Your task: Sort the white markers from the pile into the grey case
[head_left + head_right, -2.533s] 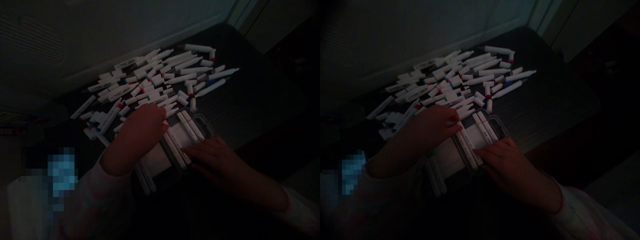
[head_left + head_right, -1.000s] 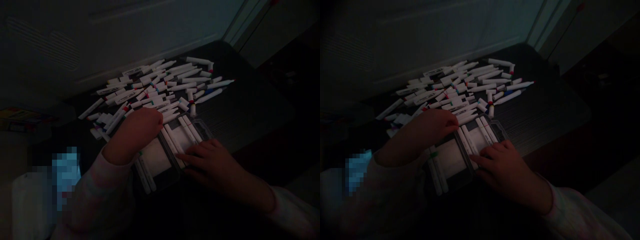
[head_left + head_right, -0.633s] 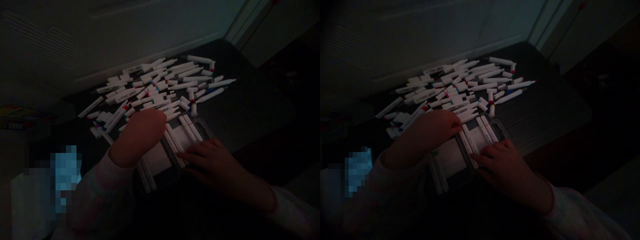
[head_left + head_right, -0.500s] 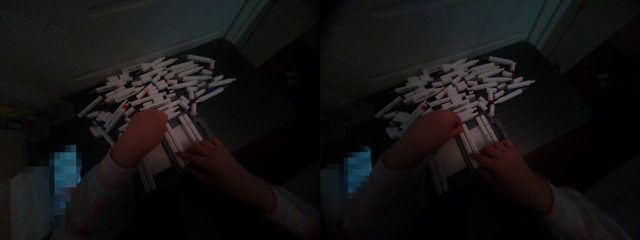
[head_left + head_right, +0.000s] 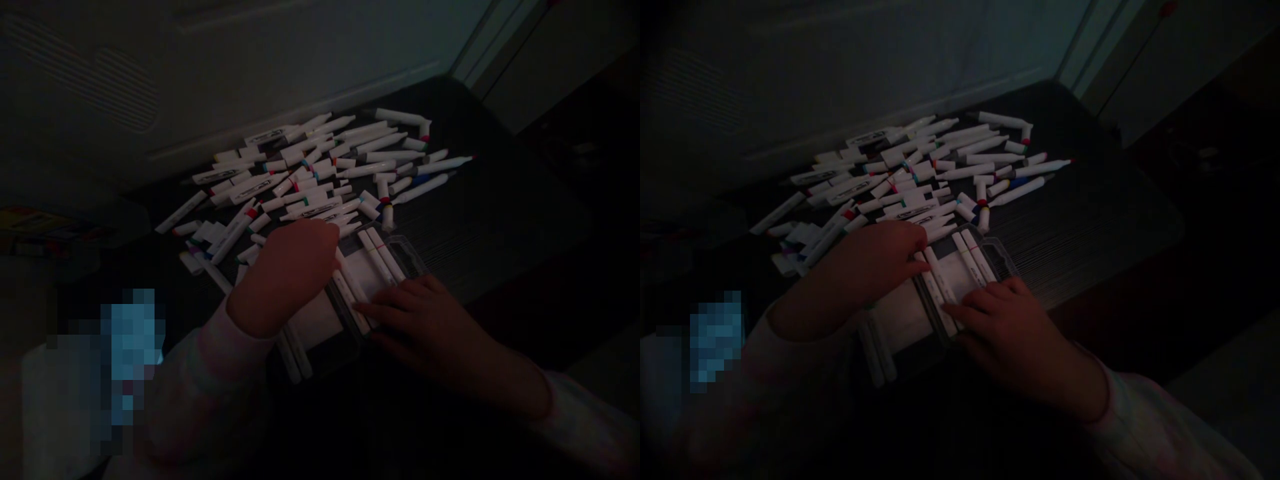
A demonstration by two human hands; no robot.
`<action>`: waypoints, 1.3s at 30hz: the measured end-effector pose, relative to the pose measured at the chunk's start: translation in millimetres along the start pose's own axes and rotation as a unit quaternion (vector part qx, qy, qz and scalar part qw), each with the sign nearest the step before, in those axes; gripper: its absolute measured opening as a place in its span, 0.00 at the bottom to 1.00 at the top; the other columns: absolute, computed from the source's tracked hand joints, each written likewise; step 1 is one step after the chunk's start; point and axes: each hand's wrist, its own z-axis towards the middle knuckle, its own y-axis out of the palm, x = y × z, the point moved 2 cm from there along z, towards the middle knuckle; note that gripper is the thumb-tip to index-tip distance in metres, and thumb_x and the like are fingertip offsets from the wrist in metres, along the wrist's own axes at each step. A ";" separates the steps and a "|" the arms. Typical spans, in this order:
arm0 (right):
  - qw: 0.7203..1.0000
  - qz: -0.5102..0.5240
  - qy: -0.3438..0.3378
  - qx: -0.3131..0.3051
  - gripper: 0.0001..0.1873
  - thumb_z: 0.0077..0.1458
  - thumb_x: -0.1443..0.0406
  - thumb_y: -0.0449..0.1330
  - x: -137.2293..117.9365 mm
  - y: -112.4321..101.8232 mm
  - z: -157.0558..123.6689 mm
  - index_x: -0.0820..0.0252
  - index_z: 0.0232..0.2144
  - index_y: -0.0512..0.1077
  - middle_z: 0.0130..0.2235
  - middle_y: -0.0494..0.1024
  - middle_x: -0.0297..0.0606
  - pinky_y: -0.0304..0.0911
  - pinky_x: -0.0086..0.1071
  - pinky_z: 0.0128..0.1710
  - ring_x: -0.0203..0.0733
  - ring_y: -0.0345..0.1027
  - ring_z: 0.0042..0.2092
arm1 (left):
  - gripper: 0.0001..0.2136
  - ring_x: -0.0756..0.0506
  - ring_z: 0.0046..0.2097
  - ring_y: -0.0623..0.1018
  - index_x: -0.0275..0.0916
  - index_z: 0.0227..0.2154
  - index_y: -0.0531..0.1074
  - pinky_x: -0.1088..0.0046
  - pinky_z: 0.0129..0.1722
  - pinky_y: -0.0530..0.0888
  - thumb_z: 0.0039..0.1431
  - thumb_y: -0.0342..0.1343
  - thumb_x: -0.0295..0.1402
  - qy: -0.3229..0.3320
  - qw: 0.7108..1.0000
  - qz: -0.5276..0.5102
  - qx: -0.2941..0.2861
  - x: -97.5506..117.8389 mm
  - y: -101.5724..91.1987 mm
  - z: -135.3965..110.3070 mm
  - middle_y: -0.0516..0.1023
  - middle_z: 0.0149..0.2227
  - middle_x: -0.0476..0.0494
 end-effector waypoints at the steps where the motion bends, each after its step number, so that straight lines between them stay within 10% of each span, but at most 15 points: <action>1: 1.000 0.008 -0.003 0.001 0.18 0.51 0.64 0.55 0.5 -0.6 -0.5 0.50 0.47 0.66 0.38 0.74 0.30 0.47 0.34 0.38 0.38 0.64 0.39 | 0.06 0.43 0.39 0.73 0.37 0.32 0.68 0.68 0.35 0.68 0.54 0.48 0.32 0.006 1.000 -0.004 -0.002 -1.2 -0.2 0.4 0.73 0.35 0.44; 39: 0.994 -0.050 0.071 0.074 0.17 0.55 0.65 0.51 25.5 -6.5 1.6 0.63 0.47 0.67 0.39 0.71 0.44 0.59 0.37 0.37 0.41 0.63 0.38 | 0.06 0.42 0.38 0.73 0.38 0.33 0.68 0.68 0.33 0.69 0.55 0.48 0.32 0.029 0.999 0.000 0.038 6.5 1.0 -2.1 0.73 0.34 0.44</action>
